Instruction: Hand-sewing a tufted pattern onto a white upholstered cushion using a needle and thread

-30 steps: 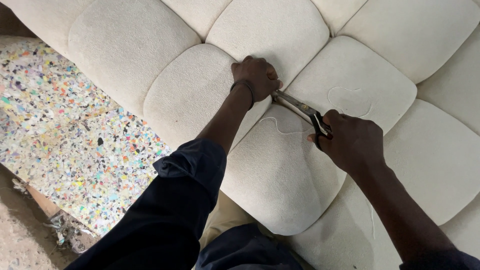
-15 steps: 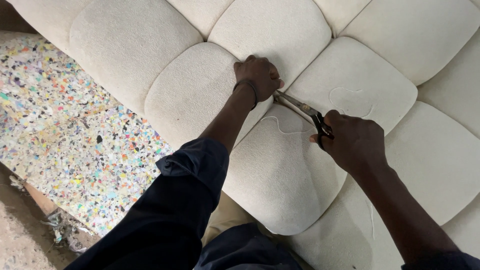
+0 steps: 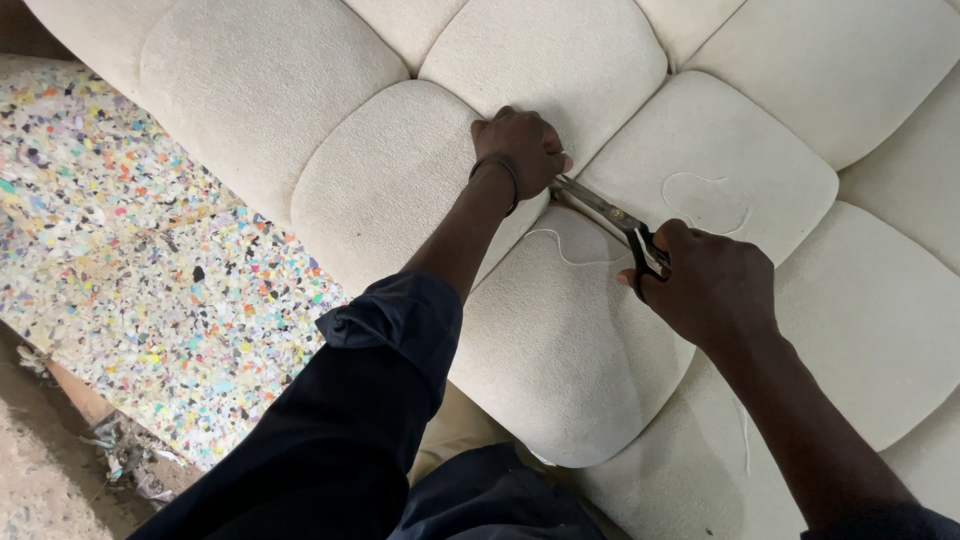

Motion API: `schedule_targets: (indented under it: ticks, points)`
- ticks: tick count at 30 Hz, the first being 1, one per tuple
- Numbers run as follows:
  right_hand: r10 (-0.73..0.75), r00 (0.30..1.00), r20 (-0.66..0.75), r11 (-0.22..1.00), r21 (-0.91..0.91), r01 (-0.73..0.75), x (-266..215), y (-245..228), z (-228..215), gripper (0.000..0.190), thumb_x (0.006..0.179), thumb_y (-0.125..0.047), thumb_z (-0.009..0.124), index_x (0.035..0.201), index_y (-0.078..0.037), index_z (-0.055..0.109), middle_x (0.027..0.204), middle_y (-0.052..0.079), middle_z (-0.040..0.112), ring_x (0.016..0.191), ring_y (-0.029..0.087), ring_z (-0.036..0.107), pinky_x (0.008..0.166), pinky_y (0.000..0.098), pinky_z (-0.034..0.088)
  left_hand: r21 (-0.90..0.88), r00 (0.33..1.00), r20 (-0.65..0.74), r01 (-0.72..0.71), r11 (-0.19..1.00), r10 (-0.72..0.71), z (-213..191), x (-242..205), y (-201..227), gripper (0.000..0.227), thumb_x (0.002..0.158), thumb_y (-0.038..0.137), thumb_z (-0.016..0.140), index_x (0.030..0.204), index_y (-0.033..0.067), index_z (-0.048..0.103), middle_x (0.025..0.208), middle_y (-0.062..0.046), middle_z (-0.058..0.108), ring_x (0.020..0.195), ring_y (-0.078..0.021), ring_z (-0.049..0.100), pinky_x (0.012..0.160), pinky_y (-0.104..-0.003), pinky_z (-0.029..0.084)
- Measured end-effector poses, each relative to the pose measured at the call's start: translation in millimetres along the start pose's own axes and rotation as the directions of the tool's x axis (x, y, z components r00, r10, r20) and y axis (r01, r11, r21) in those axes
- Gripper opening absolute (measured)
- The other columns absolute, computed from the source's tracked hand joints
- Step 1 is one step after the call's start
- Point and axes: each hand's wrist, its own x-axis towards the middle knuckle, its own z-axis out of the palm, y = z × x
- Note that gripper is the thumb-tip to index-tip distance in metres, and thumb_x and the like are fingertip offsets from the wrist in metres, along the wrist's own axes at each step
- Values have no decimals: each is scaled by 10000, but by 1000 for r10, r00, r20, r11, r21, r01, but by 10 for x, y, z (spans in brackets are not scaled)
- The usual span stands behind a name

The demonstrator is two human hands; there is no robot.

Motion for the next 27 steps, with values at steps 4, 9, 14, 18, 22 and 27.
schedule_targets:
  ticks: [4,9,14,18,22,27]
  points:
    - [28,1000,-6,1000,-6,-28,-10,-15,-5,437,976,-511,815,1228,-155,785,896,33,851,864,276,876,795,454,689,13,1000,13,7,1000,-7,-19,3,1,152,980,447,756,1029,371,879,1090,95,801,1329,-250,673,1207,-602,404]
    - [20,999,-29,1000,-16,-20,-14,-14,62,413,977,-500,818,1222,-170,780,893,18,846,866,268,875,794,442,691,0,1000,9,3,1000,-3,13,35,-24,172,973,476,759,1046,373,876,1085,101,798,1323,-246,674,1201,-609,409]
    - [30,1000,-4,999,-17,-30,38,-38,74,422,1007,-528,768,1238,-175,750,922,29,847,902,283,873,820,468,684,-4,1000,22,1,1000,-1,-41,6,-10,208,984,483,770,1112,365,884,1126,103,822,1342,-242,684,1195,-589,431]
    - [2,1000,17,1000,-16,-2,29,-46,60,433,1030,-527,764,1264,-163,744,950,24,856,921,273,882,830,449,693,-2,999,32,20,1000,-20,-38,27,-5,216,946,549,772,1067,408,883,1108,130,836,1309,-220,718,1140,-562,476]
    - [-6,1000,6,1000,17,6,50,-61,78,414,1052,-503,776,1247,-140,749,952,59,861,923,291,879,827,460,694,-15,1000,9,21,1000,-20,-46,17,-3,192,952,504,773,1064,401,889,1069,124,840,1263,-223,745,1109,-548,474]
    - [-34,999,-25,999,14,34,50,-33,125,418,1060,-517,791,1227,-135,757,905,60,852,889,295,874,819,460,682,12,1000,13,18,1000,-18,-22,57,-9,187,976,472,750,1076,399,890,1058,124,830,1263,-225,731,1138,-556,464]
